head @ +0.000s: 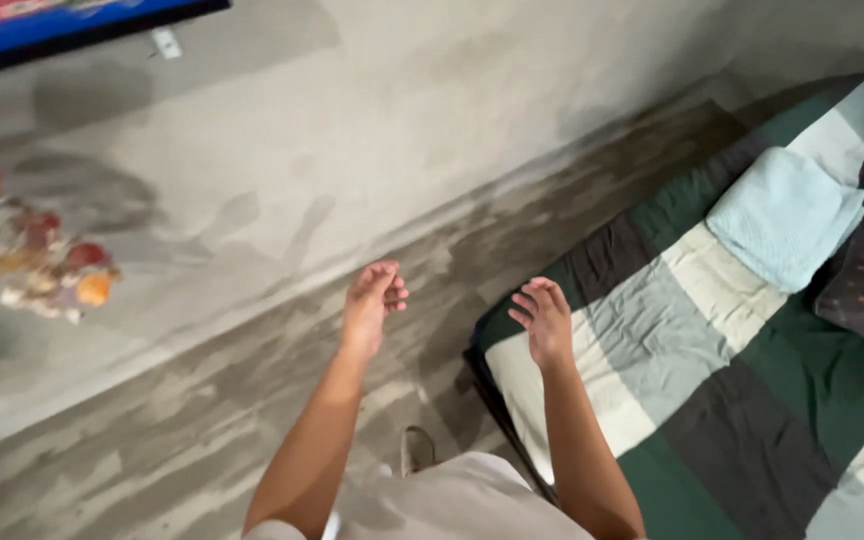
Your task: The person folds a green and white striped towel on a bed, then places it on the bed. The person also picks up and moves a light blue folded towel on the bed.
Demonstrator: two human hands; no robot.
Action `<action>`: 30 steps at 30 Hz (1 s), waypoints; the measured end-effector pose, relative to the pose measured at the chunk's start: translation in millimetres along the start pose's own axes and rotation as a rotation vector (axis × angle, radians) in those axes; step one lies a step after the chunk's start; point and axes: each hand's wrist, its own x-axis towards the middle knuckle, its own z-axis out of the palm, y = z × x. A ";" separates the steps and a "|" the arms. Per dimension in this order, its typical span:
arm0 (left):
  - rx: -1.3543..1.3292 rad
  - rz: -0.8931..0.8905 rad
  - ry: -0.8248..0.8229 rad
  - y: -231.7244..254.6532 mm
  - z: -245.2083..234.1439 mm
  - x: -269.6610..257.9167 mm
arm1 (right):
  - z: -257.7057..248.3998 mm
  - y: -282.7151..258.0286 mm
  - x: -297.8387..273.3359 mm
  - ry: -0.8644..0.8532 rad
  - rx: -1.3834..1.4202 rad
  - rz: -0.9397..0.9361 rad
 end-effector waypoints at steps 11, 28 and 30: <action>0.092 -0.106 -0.104 35.4 51.1 201.8 | 60.7 -22.7 159.7 0.103 0.013 0.006; 0.208 -0.320 -0.457 40.9 192.6 504.4 | 81.1 -80.4 364.1 0.554 0.190 -0.133; 0.209 -0.359 -0.474 37.0 218.8 527.6 | 83.2 -97.2 384.0 0.558 0.142 -0.163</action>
